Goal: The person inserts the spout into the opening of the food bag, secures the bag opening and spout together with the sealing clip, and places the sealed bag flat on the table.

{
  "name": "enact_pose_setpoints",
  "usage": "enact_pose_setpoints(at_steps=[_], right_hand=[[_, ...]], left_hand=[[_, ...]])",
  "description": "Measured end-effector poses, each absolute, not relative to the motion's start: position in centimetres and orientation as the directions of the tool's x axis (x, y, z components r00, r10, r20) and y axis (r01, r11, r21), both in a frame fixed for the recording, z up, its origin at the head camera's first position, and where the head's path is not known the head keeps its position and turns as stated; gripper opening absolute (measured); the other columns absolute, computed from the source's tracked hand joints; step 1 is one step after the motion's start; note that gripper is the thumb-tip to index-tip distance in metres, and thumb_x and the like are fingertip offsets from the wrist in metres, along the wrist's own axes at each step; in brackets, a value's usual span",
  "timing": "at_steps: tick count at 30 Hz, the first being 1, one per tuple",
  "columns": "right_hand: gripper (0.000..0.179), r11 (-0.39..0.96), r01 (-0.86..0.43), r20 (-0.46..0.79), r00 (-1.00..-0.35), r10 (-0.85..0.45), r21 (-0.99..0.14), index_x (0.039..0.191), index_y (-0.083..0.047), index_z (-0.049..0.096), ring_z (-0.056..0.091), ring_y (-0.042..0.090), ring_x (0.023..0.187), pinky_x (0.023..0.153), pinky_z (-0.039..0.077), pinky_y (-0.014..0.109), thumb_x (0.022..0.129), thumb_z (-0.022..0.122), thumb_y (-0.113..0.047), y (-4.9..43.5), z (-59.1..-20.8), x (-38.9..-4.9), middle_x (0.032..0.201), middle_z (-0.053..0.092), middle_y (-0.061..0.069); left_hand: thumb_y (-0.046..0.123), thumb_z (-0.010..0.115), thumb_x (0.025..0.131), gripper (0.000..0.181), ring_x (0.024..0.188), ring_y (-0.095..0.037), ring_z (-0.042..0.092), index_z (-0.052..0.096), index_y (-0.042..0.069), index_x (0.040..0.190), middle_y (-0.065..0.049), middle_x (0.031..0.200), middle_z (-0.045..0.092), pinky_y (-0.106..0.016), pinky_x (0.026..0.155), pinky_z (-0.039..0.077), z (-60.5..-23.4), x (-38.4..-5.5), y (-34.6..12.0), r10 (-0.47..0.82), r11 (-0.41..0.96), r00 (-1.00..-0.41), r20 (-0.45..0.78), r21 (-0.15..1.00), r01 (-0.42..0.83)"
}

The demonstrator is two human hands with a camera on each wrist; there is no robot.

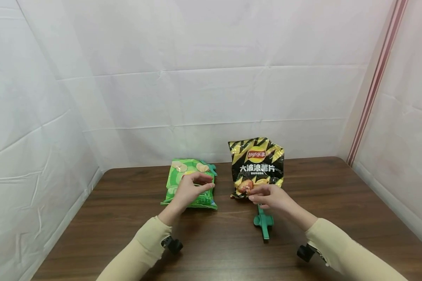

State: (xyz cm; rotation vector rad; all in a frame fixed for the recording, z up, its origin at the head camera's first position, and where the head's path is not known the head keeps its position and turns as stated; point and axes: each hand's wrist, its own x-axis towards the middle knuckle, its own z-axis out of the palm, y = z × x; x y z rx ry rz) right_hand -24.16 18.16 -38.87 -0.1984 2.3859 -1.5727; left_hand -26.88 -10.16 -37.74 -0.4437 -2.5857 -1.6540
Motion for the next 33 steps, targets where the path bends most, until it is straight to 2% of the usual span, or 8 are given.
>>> enact_pose_setpoints(at_steps=[4,12,18,21,26,33], right_hand=[[0.043,0.429,0.058,-0.164,-0.963,-0.214,-0.902,0.12,0.0,0.062,0.065,0.023,0.1,0.083,0.055,0.04,0.088,0.068,-0.029,19.3,-39.6,-24.0,0.114,0.066,0.015],[0.047,0.47,0.038,-0.146,-0.97,-0.195,-0.882,0.121,0.002,0.06,0.065,0.02,0.097,0.081,0.055,0.039,0.088,0.068,-0.031,21.0,-40.5,-23.1,0.11,0.067,0.013],[0.044,0.491,0.069,-0.169,-0.972,-0.162,-0.868,0.119,0.002,0.061,0.065,0.018,0.091,0.076,0.056,0.037,0.087,0.069,-0.028,21.6,-41.0,-22.3,0.107,0.067,0.013],[0.045,0.505,0.09,-0.19,-0.97,-0.149,-0.859,0.119,0.001,0.061,0.065,0.018,0.091,0.075,0.056,0.037,0.086,0.071,-0.028,22.1,-41.3,-22.1,0.109,0.067,0.014],[0.048,0.515,0.112,-0.235,-0.956,-0.179,-0.85,0.12,0.001,0.06,0.067,0.02,0.092,0.075,0.056,0.036,0.084,0.073,-0.029,22.9,-41.8,-21.8,0.111,0.066,0.014],[0.047,0.526,0.114,-0.277,-0.93,-0.243,-0.843,0.117,0.001,0.061,0.066,0.019,0.092,0.074,0.056,0.035,0.083,0.074,-0.029,23.3,-42.3,-21.6,0.104,0.066,0.009]], left_hand=[[0.025,0.076,0.081,0.024,0.093,-0.017,0.062,0.072,0.015,0.103,0.0,0.101,0.07,-0.031,0.076,0.051,-38.1,-26.9,-9.1,0.231,0.417,-0.955,0.183,0.869,0.267],[0.022,0.073,0.084,0.022,0.089,-0.02,0.064,0.071,0.011,0.102,-0.006,0.099,0.071,-0.03,0.075,0.052,-38.7,-26.7,-7.3,0.319,0.403,-0.932,0.173,0.865,0.298],[0.025,0.074,0.083,0.022,0.085,-0.018,0.065,0.071,0.012,0.101,-0.002,0.095,0.071,-0.028,0.071,0.052,-39.3,-26.8,-6.4,0.347,0.413,-0.927,0.139,0.865,0.285],[0.023,0.074,0.083,0.024,0.086,-0.018,0.065,0.071,0.01,0.103,-0.002,0.095,0.071,-0.03,0.072,0.052,-39.6,-26.7,-6.0,0.363,0.416,-0.921,0.14,0.86,0.295],[0.021,0.073,0.084,0.027,0.088,-0.017,0.065,0.07,0.006,0.106,-0.003,0.098,0.071,-0.031,0.076,0.052,-39.8,-26.6,-5.6,0.392,0.419,-0.911,0.129,0.856,0.302],[0.022,0.074,0.083,0.028,0.089,-0.019,0.065,0.07,0.006,0.105,-0.003,0.097,0.072,-0.03,0.077,0.051,-39.9,-26.3,-5.2,0.4,0.421,-0.909,0.12,0.857,0.298]])
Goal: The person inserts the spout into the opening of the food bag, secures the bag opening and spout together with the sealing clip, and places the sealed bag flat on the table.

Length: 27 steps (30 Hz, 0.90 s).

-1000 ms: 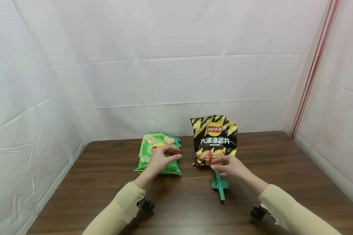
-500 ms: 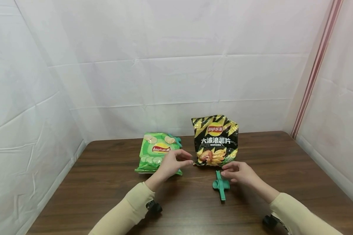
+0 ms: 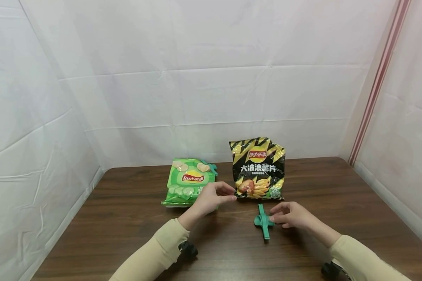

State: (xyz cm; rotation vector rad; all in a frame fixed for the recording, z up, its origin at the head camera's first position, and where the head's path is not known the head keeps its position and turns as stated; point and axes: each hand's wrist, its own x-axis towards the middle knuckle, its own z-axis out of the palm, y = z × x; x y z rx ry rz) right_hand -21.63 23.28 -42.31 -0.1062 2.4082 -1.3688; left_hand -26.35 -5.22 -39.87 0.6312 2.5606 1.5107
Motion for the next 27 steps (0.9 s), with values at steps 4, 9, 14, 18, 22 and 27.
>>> enact_pose_setpoints(at_steps=[4,9,14,18,22,27], right_hand=[[0.047,0.549,0.111,-0.292,-0.922,-0.254,-0.828,0.117,-0.001,0.063,0.065,0.016,0.091,0.071,0.055,0.033,0.083,0.074,-0.031,23.26,-42.48,-21.81,0.103,0.065,0.007],[0.047,0.572,0.104,-0.302,-0.916,-0.263,-0.814,0.115,-0.002,0.064,0.061,0.013,0.085,0.068,0.053,0.031,0.081,0.076,-0.032,23.21,-42.81,-22.26,0.1,0.065,0.005],[0.044,0.592,0.068,-0.292,-0.911,-0.292,-0.803,0.112,-0.004,0.066,0.057,0.012,0.08,0.066,0.05,0.029,0.08,0.076,-0.032,23.17,-43.0,-22.46,0.096,0.064,0.004],[0.042,0.594,0.028,-0.279,-0.9,-0.336,-0.804,0.111,-0.002,0.066,0.056,0.014,0.082,0.066,0.05,0.03,0.081,0.075,-0.031,23.19,-43.03,-22.41,0.097,0.064,0.005],[0.04,0.586,-0.001,-0.274,-0.883,-0.38,-0.81,0.111,-0.003,0.067,0.057,0.013,0.085,0.068,0.051,0.03,0.083,0.074,-0.031,23.29,-43.12,-22.43,0.101,0.065,0.005],[0.039,0.55,-0.016,-0.261,-0.869,-0.42,-0.835,0.109,-0.002,0.066,0.058,0.014,0.086,0.071,0.053,0.031,0.083,0.073,-0.029,23.41,-42.99,-22.62,0.098,0.063,0.006]], left_hand=[[0.023,0.074,0.082,0.029,0.089,-0.019,0.065,0.07,0.006,0.105,-0.004,0.096,0.071,-0.031,0.076,0.051,-39.92,-26.38,-5.16,0.4,0.416,-0.909,0.119,0.86,0.296],[0.026,0.074,0.083,0.029,0.089,-0.016,0.064,0.071,0.007,0.104,-0.002,0.096,0.071,-0.031,0.076,0.051,-39.92,-26.37,-5.16,0.398,0.425,-0.91,0.112,0.857,0.291],[0.025,0.074,0.083,0.029,0.089,-0.016,0.065,0.071,0.007,0.104,-0.003,0.096,0.071,-0.031,0.076,0.051,-39.91,-26.37,-5.25,0.403,0.418,-0.908,0.112,0.86,0.292],[0.024,0.074,0.083,0.028,0.089,-0.016,0.065,0.071,0.007,0.105,-0.002,0.097,0.071,-0.031,0.077,0.051,-39.63,-26.2,-5.31,0.401,0.418,-0.909,0.112,0.861,0.29],[0.023,0.073,0.083,0.027,0.09,-0.016,0.065,0.071,0.007,0.105,-0.002,0.097,0.071,-0.032,0.079,0.051,-39.51,-26.19,-5.35,0.396,0.417,-0.912,0.11,0.863,0.285],[0.023,0.073,0.084,0.026,0.09,-0.015,0.064,0.071,0.008,0.104,-0.001,0.098,0.071,-0.032,0.079,0.051,-39.47,-26.26,-5.41,0.391,0.413,-0.914,0.108,0.867,0.279]])
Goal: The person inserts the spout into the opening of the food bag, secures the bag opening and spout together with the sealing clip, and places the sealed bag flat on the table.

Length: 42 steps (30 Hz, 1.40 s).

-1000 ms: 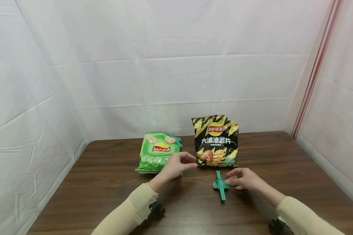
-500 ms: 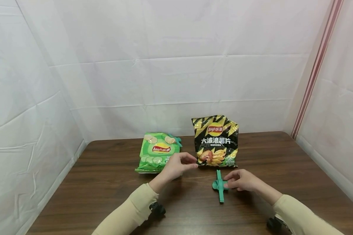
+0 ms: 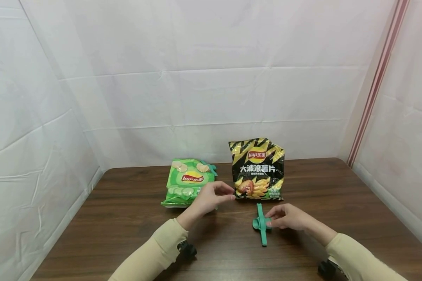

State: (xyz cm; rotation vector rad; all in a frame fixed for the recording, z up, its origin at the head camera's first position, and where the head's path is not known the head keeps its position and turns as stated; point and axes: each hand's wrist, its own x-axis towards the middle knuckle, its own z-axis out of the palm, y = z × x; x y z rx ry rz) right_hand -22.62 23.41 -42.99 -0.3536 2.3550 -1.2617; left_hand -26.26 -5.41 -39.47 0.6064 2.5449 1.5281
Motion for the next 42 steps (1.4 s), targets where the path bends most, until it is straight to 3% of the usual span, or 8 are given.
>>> enact_pose_setpoints(at_steps=[6,16,31,42], right_hand=[[0.039,0.462,0.042,-0.268,-0.859,-0.436,-0.886,0.106,0.003,0.062,0.062,0.013,0.081,0.075,0.056,0.032,0.082,0.075,-0.025,23.2,-43.0,-22.7,0.091,0.061,0.007],[0.039,0.35,0.156,-0.308,-0.847,-0.433,-0.924,0.109,0.008,0.059,0.065,0.014,0.086,0.081,0.056,0.034,0.083,0.074,-0.016,22.6,-42.2,-22.6,0.097,0.058,0.01],[0.044,0.29,0.134,-0.252,-0.871,-0.422,-0.948,0.113,0.007,0.057,0.069,0.024,0.092,0.086,0.054,0.041,0.084,0.074,-0.022,22.8,-40.0,-23.3,0.093,0.067,0.006],[0.05,0.267,0.099,-0.209,-0.882,-0.422,-0.959,0.119,0.009,0.055,0.067,0.015,0.092,0.093,0.049,0.045,0.085,0.072,-0.024,22.5,-38.8,-24.0,0.098,0.064,0.007]], left_hand=[[0.024,0.074,0.083,0.025,0.091,-0.018,0.065,0.071,0.009,0.102,-0.003,0.098,0.071,-0.03,0.077,0.051,-39.6,-26.4,-5.7,0.389,0.404,-0.914,0.111,0.872,0.278],[0.027,0.074,0.083,0.028,0.09,-0.017,0.066,0.071,0.008,0.103,-0.002,0.098,0.071,-0.029,0.075,0.052,-39.4,-26.6,-5.9,0.385,0.404,-0.918,0.097,0.877,0.262],[0.024,0.074,0.083,0.026,0.088,-0.014,0.065,0.071,0.009,0.104,0.0,0.097,0.071,-0.03,0.076,0.052,-38.8,-26.7,-5.4,0.386,0.417,-0.918,0.097,0.869,0.267],[0.022,0.074,0.083,0.029,0.089,-0.021,0.066,0.07,0.007,0.107,-0.004,0.098,0.071,-0.028,0.071,0.054,-38.2,-26.7,-4.3,0.415,0.358,-0.903,0.115,0.891,0.278]])
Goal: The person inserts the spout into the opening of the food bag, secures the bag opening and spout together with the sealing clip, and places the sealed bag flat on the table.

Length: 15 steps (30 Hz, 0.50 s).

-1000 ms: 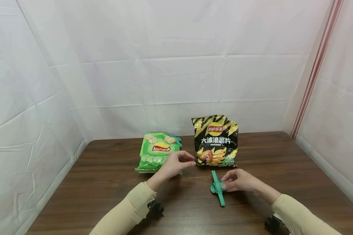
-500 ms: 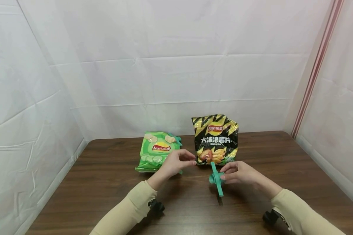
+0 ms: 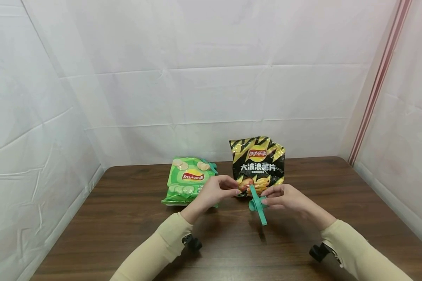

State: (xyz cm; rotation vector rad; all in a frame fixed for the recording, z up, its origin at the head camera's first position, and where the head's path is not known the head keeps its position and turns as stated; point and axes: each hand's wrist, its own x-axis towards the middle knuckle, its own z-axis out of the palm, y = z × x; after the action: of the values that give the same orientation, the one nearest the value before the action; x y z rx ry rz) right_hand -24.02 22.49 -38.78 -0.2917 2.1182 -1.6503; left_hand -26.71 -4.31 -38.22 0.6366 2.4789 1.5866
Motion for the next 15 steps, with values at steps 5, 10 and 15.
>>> enact_pose_setpoints(at_steps=[5,10,15], right_hand=[[0.048,0.278,0.083,-0.199,-0.885,-0.421,-0.957,0.117,0.005,0.058,0.067,0.014,0.094,0.091,0.051,0.042,0.085,0.072,-0.027,22.1,-38.5,-24.4,0.098,0.068,0.005],[0.045,0.269,0.065,-0.175,-0.895,-0.41,-0.961,0.116,0.002,0.061,0.067,0.013,0.095,0.088,0.053,0.036,0.084,0.073,-0.027,21.7,-38.2,-24.8,0.102,0.068,0.004],[0.051,0.239,0.072,-0.165,-0.903,-0.397,-0.968,0.121,0.006,0.058,0.065,0.013,0.099,0.091,0.052,0.037,0.084,0.073,-0.026,21.5,-38.1,-25.2,0.107,0.067,0.005]], left_hand=[[0.022,0.074,0.083,0.031,0.09,-0.022,0.065,0.069,0.005,0.109,-0.006,0.1,0.07,-0.032,0.072,0.055,-37.9,-27.0,-4.0,0.415,0.324,-0.903,0.106,0.91,0.256],[0.024,0.074,0.083,0.035,0.091,-0.024,0.065,0.067,0.004,0.111,-0.01,0.103,0.069,-0.036,0.074,0.055,-37.6,-27.3,-4.0,0.437,0.285,-0.892,0.119,0.922,0.262],[0.025,0.075,0.083,0.035,0.089,-0.02,0.065,0.068,0.006,0.112,-0.009,0.101,0.07,-0.045,0.079,0.054,-37.5,-27.4,-3.9,0.451,0.286,-0.886,0.11,0.922,0.261]])
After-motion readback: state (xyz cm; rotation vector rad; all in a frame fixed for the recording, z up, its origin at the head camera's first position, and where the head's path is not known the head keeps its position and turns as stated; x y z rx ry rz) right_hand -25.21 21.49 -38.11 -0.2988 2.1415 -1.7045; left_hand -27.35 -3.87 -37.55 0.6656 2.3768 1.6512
